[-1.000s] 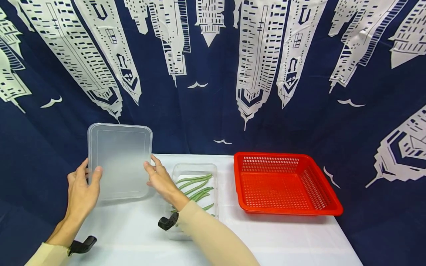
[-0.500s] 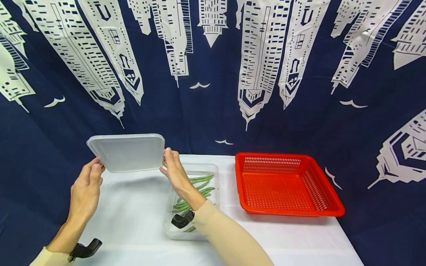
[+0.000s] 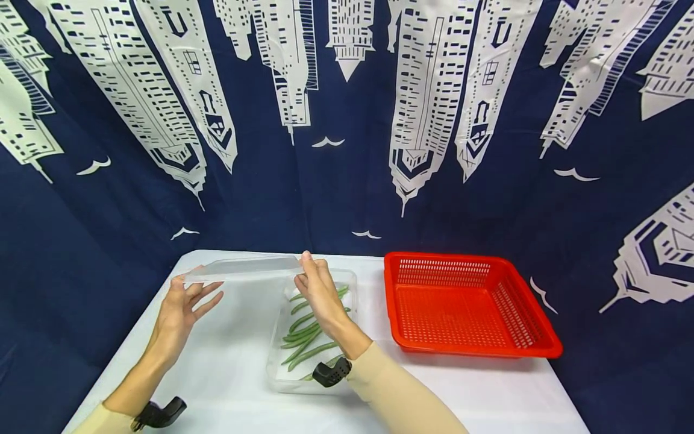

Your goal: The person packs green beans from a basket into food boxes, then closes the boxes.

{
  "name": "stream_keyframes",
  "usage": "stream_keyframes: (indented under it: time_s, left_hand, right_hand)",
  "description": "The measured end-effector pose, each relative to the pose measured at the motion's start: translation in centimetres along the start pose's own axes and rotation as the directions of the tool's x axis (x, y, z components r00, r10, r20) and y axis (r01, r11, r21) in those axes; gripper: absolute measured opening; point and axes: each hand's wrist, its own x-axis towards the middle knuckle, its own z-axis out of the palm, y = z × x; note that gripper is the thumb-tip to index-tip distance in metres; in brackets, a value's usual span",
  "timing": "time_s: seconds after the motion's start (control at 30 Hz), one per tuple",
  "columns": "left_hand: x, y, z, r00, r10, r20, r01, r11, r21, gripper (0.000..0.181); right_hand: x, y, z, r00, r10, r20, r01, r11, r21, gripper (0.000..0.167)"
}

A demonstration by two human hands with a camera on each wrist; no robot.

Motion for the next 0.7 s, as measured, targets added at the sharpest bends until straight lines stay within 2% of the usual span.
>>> stream_keyframes:
  time_s: [0.1, 0.2, 0.3, 0.4, 0.57, 0.63, 0.7]
  left_hand:
    - [-0.2, -0.7, 0.7, 0.997, -0.003, 0.075, 0.004, 1.000, -0.007, 0.073]
    - [-0.4, -1.2, 1.3, 0.990, -0.017, 0.143, 0.017, 1.000, 0.004, 0.075]
    - [-0.7, -1.6, 1.9, 0.980, -0.055, 0.193, 0.047, 0.998, 0.044, 0.070]
    - [-1.1, -2.0, 2.4, 0.968, -0.104, 0.227, 0.077, 0.989, 0.123, 0.068]
    - [-1.7, -3.0, 3.7, 0.958, -0.143, 0.249, 0.059, 0.947, 0.317, 0.070]
    - [-1.8, -3.6, 4.2, 0.954, -0.155, 0.257, 0.055, 0.932, 0.358, 0.072]
    - [-1.9, -4.1, 4.7, 0.948, -0.171, 0.268, 0.063, 0.928, 0.368, 0.073]
  right_hand:
    - [-0.7, 0.2, -1.1, 0.999, -0.011, -0.042, 0.011, 1.000, -0.003, 0.039]
    - [-1.4, 0.2, -2.1, 0.997, -0.035, -0.071, 0.033, 0.999, -0.027, 0.030]
    - [-2.0, 0.2, -3.2, 0.995, -0.035, -0.088, 0.031, 0.998, -0.050, 0.034]
    - [-2.7, 0.3, -4.2, 0.994, -0.013, -0.107, 0.001, 0.994, -0.113, 0.041]
    - [-3.9, 0.6, -5.8, 0.991, -0.003, -0.131, -0.037, 0.953, -0.299, 0.055]
    - [-4.3, 0.8, -6.4, 0.992, -0.008, -0.125, -0.035, 0.939, -0.342, 0.059]
    - [-4.7, 1.2, -6.9, 0.995, -0.010, -0.103, -0.027, 0.936, -0.350, 0.063]
